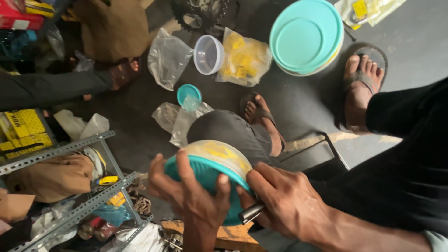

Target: Mark the lids of several teal and white plastic containers using a permanent black marker.

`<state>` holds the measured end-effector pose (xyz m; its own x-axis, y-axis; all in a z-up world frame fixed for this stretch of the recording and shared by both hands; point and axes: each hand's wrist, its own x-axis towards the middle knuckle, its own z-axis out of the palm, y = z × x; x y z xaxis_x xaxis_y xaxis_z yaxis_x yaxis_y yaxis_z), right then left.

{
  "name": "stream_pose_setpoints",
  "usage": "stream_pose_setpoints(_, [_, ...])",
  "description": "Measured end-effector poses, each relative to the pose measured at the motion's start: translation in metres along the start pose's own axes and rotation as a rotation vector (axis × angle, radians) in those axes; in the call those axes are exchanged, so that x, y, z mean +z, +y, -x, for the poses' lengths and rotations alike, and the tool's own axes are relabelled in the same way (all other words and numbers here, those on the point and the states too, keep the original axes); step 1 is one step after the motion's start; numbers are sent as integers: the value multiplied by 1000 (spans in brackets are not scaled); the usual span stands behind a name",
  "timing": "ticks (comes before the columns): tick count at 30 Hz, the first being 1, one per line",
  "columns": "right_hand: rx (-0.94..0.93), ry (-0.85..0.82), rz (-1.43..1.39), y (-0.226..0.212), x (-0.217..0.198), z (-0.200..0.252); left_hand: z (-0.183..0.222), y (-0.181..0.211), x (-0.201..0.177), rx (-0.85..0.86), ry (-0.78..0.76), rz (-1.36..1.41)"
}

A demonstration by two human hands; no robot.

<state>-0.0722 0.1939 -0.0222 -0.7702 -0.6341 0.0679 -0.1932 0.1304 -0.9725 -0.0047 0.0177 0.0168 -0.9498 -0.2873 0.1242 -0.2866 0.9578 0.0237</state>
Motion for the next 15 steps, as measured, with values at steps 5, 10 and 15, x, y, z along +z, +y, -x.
stream_pose_setpoints(5, [-25, -58, -55, 10, -1, -4, -15, 3, -5, 192, 37, 35])
stream_pose_setpoints(10, [0, -79, -68, 13, -5, -16, -17, 1, -4, 277, 8, -22])
stream_pose_setpoints(15, [0, -62, -41, 9, -9, -29, -25, -4, -3, 300, -6, 136])
